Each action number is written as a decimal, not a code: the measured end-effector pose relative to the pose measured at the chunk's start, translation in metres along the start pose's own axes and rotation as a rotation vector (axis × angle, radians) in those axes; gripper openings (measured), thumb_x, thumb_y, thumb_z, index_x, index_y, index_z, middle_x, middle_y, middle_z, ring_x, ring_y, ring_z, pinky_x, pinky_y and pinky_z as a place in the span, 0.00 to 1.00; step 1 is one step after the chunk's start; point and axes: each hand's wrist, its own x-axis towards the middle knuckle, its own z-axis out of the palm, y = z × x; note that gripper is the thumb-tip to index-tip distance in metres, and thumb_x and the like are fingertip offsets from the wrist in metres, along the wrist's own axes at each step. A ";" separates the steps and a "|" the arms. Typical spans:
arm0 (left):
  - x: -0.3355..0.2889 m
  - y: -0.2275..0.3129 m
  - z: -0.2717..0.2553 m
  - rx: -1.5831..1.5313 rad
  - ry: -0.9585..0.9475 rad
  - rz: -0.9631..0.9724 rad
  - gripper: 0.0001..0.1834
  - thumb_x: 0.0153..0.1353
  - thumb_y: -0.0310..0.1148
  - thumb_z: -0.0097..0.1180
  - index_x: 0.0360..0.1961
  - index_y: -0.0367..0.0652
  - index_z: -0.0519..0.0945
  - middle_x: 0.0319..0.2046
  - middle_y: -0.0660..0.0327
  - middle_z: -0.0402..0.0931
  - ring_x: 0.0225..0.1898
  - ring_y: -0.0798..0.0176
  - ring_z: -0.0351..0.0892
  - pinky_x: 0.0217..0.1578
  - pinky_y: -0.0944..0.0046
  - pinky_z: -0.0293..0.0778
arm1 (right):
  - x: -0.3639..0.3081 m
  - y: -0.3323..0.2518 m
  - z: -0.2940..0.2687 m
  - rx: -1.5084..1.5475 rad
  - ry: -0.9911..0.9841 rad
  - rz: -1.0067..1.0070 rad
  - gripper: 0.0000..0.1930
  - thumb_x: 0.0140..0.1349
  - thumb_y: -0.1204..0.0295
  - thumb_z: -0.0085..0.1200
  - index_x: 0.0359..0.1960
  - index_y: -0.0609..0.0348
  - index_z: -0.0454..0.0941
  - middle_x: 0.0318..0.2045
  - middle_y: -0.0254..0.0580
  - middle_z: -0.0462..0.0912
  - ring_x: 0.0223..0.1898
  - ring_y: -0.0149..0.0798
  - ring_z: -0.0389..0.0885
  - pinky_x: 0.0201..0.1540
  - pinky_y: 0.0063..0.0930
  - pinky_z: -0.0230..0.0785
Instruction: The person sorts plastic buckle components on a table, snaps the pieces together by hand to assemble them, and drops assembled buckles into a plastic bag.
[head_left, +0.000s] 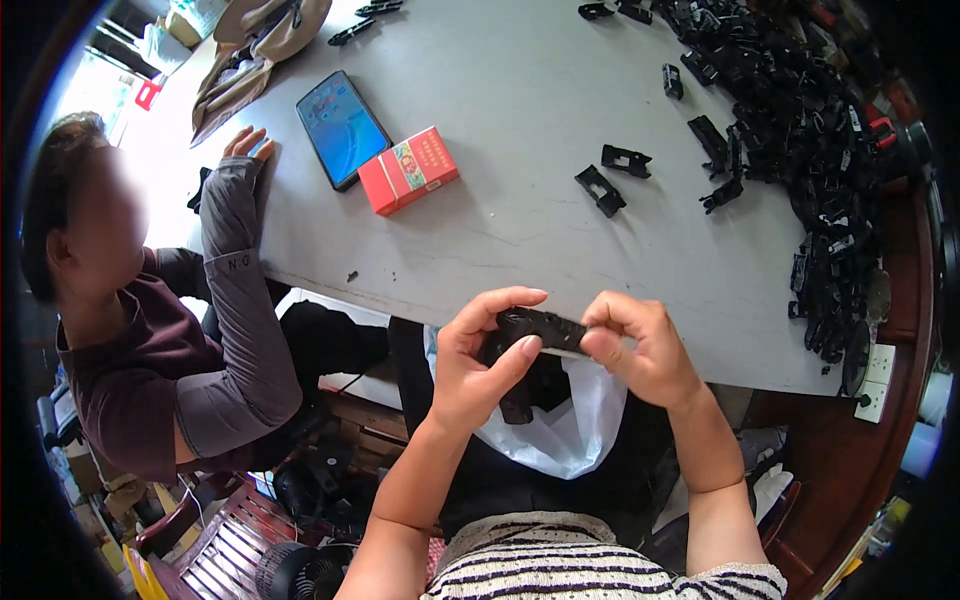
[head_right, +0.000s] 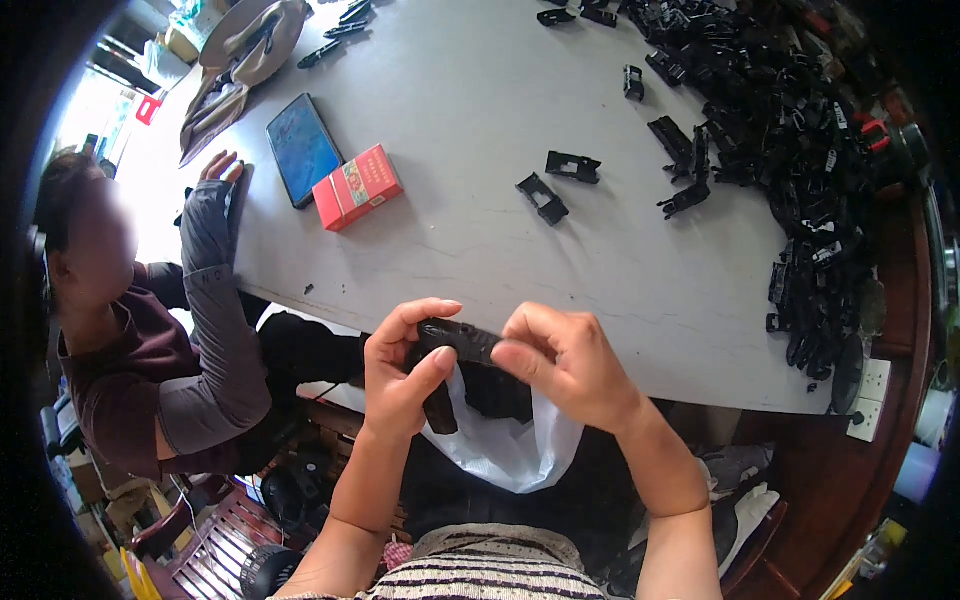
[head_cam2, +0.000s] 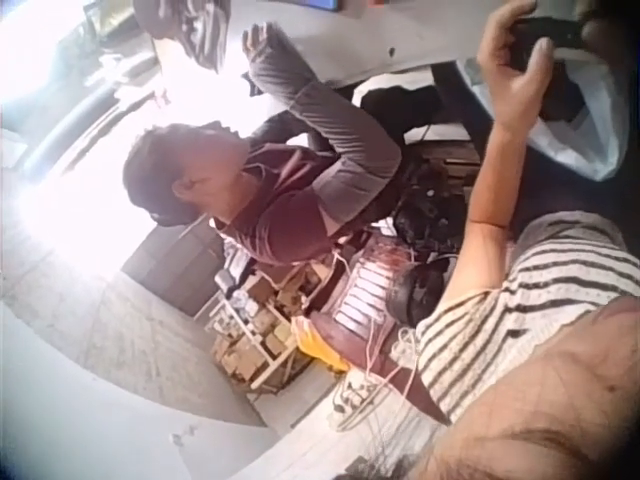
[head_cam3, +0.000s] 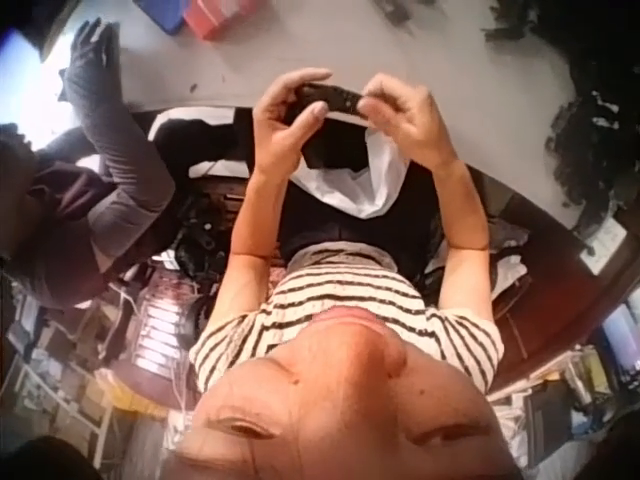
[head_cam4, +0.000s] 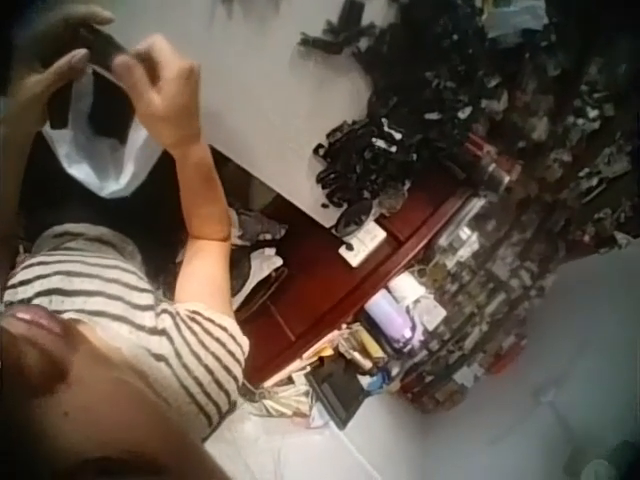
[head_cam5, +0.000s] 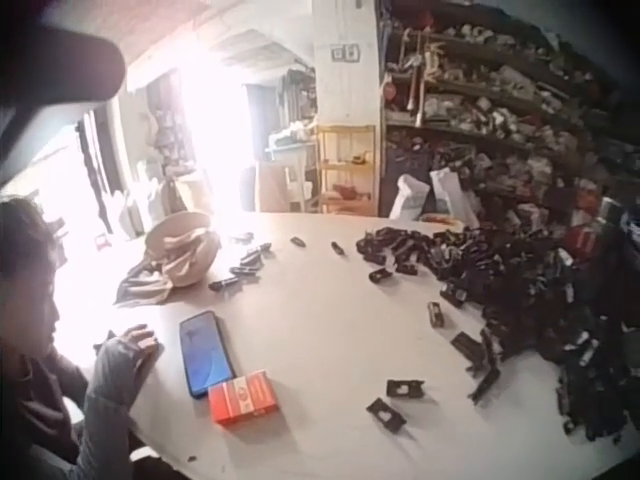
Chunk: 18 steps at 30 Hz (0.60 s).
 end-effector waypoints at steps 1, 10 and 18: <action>0.000 0.000 -0.001 0.010 -0.005 0.006 0.19 0.54 0.21 0.57 0.49 0.35 0.74 0.34 0.66 0.73 0.29 0.79 0.68 0.30 0.80 0.63 | 0.008 -0.001 -0.004 -0.028 -0.003 -0.097 0.16 0.60 0.61 0.58 0.25 0.62 0.71 0.17 0.35 0.69 0.19 0.26 0.64 0.22 0.23 0.58; 0.045 -0.005 0.000 -0.275 -0.008 -0.098 0.14 0.61 0.39 0.51 0.41 0.41 0.70 0.25 0.66 0.66 0.20 0.74 0.65 0.18 0.75 0.63 | 0.084 0.004 -0.025 -1.140 0.386 -0.358 0.18 0.48 0.60 0.64 0.32 0.57 0.71 0.32 0.38 0.72 0.33 0.40 0.76 0.29 0.33 0.72; 0.169 0.005 0.007 -0.382 -0.336 -0.135 0.11 0.63 0.39 0.49 0.38 0.42 0.71 0.23 0.66 0.68 0.19 0.73 0.65 0.17 0.74 0.60 | 0.116 -0.003 -0.063 -1.158 0.401 -0.390 0.15 0.51 0.63 0.62 0.35 0.58 0.73 0.33 0.39 0.74 0.37 0.43 0.76 0.34 0.35 0.72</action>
